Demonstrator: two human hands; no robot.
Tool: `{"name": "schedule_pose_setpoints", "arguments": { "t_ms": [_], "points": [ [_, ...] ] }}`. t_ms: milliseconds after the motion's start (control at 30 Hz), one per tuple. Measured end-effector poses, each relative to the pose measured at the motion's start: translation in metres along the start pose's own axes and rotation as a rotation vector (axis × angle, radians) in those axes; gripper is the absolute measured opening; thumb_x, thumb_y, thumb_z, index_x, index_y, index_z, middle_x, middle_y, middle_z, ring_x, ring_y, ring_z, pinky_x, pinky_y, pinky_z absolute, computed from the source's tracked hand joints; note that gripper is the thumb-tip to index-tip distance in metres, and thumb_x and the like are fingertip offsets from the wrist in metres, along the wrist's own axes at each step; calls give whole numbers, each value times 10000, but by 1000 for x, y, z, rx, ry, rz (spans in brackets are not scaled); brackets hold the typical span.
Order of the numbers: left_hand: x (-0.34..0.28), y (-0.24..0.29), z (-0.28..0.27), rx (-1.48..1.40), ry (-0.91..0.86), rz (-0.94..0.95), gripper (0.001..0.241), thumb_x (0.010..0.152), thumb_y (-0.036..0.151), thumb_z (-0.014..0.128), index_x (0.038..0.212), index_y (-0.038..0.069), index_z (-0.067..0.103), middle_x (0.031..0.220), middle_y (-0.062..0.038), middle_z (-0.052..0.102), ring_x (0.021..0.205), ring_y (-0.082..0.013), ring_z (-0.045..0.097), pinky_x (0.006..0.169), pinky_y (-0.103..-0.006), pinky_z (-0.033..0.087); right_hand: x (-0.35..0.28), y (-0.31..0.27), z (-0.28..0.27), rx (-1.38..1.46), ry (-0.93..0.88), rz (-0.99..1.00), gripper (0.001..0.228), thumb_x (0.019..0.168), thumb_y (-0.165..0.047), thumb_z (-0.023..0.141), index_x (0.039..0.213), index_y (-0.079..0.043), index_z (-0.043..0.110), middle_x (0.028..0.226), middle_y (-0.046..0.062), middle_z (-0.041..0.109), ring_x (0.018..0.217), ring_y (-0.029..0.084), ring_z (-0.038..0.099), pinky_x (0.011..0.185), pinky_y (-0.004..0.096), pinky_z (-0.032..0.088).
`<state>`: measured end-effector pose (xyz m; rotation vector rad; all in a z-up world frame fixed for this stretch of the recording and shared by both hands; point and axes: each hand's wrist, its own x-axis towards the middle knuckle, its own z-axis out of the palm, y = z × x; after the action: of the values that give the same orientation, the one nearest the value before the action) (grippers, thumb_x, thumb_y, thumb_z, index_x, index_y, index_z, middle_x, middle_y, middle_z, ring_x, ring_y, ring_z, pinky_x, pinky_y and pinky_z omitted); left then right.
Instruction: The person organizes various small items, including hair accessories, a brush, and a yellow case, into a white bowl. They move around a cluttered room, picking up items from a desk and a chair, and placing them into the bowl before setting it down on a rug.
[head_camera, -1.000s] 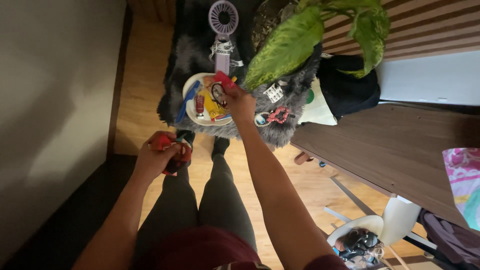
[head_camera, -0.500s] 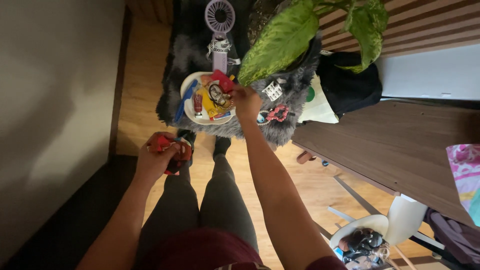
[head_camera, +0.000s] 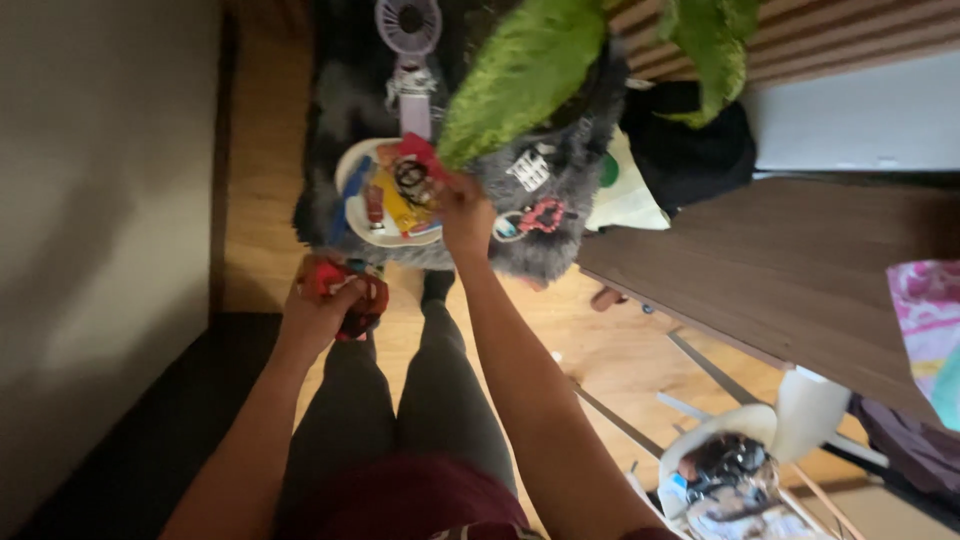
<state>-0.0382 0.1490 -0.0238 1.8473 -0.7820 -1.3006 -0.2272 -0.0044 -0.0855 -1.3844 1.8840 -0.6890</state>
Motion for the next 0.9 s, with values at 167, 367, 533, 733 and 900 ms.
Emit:
{"name": "schedule_pose_setpoints", "arguments": {
  "t_ms": [167, 367, 533, 733, 900],
  "points": [
    [9, 33, 23, -123, -124, -129, 463, 829, 208, 849, 1130, 60, 531, 986, -236, 638, 752, -444, 707, 517, -581, 592, 7, 90, -46, 74, 77, 26, 249, 895, -214, 728, 1105, -336, 783, 1064, -18, 767, 933, 279, 760, 817, 363, 615],
    [10, 37, 48, -387, -150, -263, 396, 887, 203, 809, 1067, 22, 507, 782, -172, 591, 615, -357, 699, 410, -547, 609, 24, 138, -96, -422, 301, -8, 266, 779, -254, 815, 1014, -359, 749, 993, -37, 637, 955, 248, 699, 780, 399, 577],
    [13, 51, 72, -467, -199, -224, 289, 904, 188, 792, 1031, 88, 552, 765, -128, 581, 538, -256, 641, 366, -393, 565, 32, 128, -110, -550, 20, -79, 181, 819, -169, 785, 970, -258, 737, 1134, 14, 517, 1068, 358, 655, 910, 466, 589],
    [15, 71, 76, -520, -188, -157, 97, 993, 203, 686, 1032, 167, 604, 703, -121, 565, 437, -206, 578, 287, -297, 491, 40, 117, -139, -364, 185, -234, 142, 809, -244, 785, 932, -239, 715, 887, 38, 665, 855, 354, 693, 778, 492, 570],
    [23, 56, 91, -503, -174, -130, 173, 1020, 254, 692, 986, 109, 604, 726, -93, 581, 526, -201, 603, 378, -329, 512, 21, 68, -186, 245, -119, 11, 114, 913, -175, 664, 1023, -201, 668, 952, 48, 750, 952, 271, 710, 880, 421, 542]
  ]
}}
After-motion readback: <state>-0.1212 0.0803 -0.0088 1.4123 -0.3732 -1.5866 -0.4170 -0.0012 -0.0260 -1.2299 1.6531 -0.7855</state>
